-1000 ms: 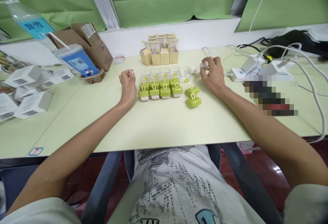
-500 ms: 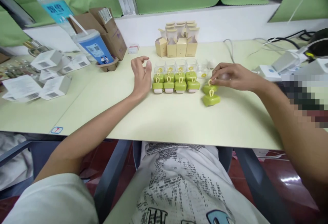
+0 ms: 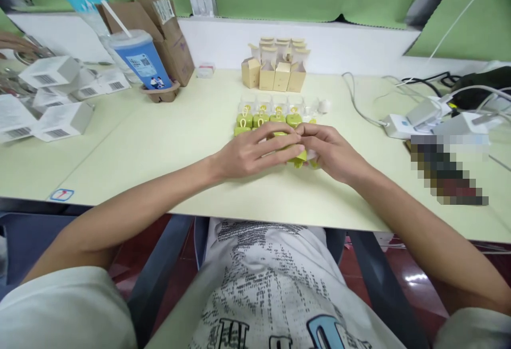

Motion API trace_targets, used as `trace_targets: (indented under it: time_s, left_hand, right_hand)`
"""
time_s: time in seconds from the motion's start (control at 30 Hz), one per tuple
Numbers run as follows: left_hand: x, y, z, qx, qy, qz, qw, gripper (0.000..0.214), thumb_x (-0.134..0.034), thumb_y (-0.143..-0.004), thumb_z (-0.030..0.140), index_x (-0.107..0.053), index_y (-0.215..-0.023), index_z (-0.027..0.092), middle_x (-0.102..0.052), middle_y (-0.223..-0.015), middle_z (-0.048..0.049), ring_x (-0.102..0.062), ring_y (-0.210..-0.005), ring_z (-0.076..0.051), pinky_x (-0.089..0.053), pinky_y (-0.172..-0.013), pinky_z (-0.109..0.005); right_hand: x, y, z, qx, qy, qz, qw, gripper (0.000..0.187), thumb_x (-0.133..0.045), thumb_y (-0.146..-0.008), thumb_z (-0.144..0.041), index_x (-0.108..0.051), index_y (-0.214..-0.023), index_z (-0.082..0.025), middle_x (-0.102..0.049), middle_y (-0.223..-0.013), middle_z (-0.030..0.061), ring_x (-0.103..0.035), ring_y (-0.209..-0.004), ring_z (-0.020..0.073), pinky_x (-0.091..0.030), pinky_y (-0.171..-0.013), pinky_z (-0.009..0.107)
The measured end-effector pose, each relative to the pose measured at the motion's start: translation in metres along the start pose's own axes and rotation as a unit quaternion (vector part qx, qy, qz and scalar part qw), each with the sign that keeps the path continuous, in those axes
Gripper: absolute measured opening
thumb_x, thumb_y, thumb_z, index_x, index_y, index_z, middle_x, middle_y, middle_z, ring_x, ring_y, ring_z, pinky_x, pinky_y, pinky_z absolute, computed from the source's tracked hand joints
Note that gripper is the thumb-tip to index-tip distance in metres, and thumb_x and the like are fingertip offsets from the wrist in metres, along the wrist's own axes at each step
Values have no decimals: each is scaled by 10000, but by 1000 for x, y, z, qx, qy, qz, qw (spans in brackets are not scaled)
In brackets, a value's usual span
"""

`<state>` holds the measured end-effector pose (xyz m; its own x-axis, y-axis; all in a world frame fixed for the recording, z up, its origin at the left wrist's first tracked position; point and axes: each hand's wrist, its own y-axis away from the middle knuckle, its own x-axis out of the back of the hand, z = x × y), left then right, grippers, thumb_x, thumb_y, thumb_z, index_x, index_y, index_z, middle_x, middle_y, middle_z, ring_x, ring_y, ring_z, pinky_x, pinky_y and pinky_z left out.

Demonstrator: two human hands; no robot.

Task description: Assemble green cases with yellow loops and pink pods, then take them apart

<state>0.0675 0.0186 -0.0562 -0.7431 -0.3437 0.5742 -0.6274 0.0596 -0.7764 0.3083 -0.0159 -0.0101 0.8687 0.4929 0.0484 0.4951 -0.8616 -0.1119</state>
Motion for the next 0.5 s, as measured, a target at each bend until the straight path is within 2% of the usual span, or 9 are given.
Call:
trace_targets:
  time_s: [0.13, 0.27, 0.37, 0.5]
  left_hand:
    - [8, 8, -3, 123, 64, -5, 990, 623, -738, -1085, 597, -602, -1633, 334, -761, -1445, -120, -753, -1354, -333, -672, -1116, -579]
    - [11, 11, -3, 251, 126, -43, 959, 713, -779, -986, 756, -721, -1547, 320, -770, -1400, -134, -762, -1322, -352, -677, -1083, -533]
    - [12, 6, 1, 306, 161, -33, 938, 753, -792, -941, 807, -748, -1531, 341, -772, -1354, -122, -752, -1299, -347, -657, -1103, -532]
    - [14, 0, 8, 352, 191, -9, 916, 776, -798, -944, 797, -712, -1583, 364, -759, -1264, -103, -725, -1236, -326, -632, -1131, -547]
  right_hand:
    - [18, -2, 5, 31, -31, 47, 998, 306, -896, -833, -439, -683, -992, -287, -739, -1038, 24, -709, -844, 204, -631, -713, 354]
    - [37, -5, 14, 127, 38, 92, 987, 404, -978, -805, -471, -668, -1040, -360, -767, -1199, 33, -781, -1104, 309, -691, -878, 471]
    - [31, -3, 15, 204, 87, 112, 968, 401, -963, -859, -570, -719, -1106, -370, -768, -1257, 48, -786, -1179, 330, -699, -955, 518]
    - [14, 2, 13, 255, 117, 130, 951, 489, -998, -825, -622, -782, -1172, -353, -797, -1231, 74, -780, -1196, 330, -708, -996, 520]
